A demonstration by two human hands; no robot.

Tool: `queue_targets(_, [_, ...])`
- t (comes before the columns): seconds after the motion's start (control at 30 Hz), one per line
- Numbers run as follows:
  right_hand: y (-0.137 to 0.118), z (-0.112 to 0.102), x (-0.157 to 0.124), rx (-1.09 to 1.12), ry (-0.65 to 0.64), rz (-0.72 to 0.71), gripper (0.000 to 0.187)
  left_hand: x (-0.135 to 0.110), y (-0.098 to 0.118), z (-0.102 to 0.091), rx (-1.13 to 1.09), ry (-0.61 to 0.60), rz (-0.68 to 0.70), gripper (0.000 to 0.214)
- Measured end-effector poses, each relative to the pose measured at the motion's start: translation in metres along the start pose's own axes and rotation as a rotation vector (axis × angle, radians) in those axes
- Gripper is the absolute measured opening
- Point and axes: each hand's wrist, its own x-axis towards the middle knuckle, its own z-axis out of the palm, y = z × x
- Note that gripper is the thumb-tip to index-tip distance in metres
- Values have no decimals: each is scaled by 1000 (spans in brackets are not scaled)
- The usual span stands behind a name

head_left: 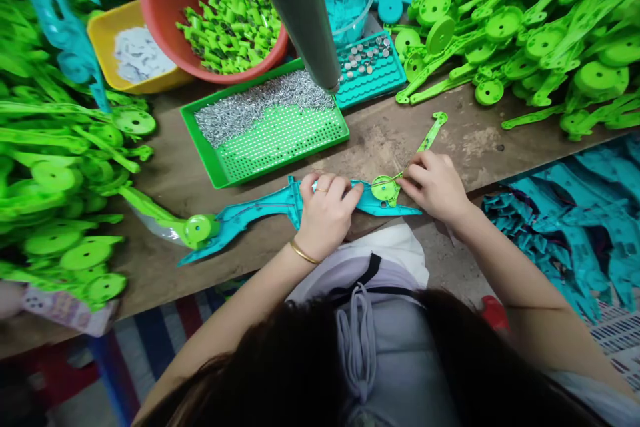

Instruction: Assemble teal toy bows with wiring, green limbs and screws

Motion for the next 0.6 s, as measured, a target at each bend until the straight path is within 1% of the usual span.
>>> queue_targets(0.13, [-11,-5,2,-23,18,38,17,10,-6,-3,-32,-92,11,34])
queue_targets(0.2, [-20,-8,3,10,29,5,18,15,-9,-5,-71,-152,17,34])
queue_targets(0.27, [-29,-7,4,63,26,-60,20,20,-13,-8,-106,-201,41,34])
queue_targets(0.33, [-38,-4,7,92,20,-107,22,23,-17,-11,-125,-243,79,34])
queue_targets(0.47, [-51,7,14,83,16,-152,20,27,-25,-16,-170,-318,132,35])
queue_targets(0.6, [-57,13,19,99,-10,-133,20,31,-32,-19,-237,-355,163,34])
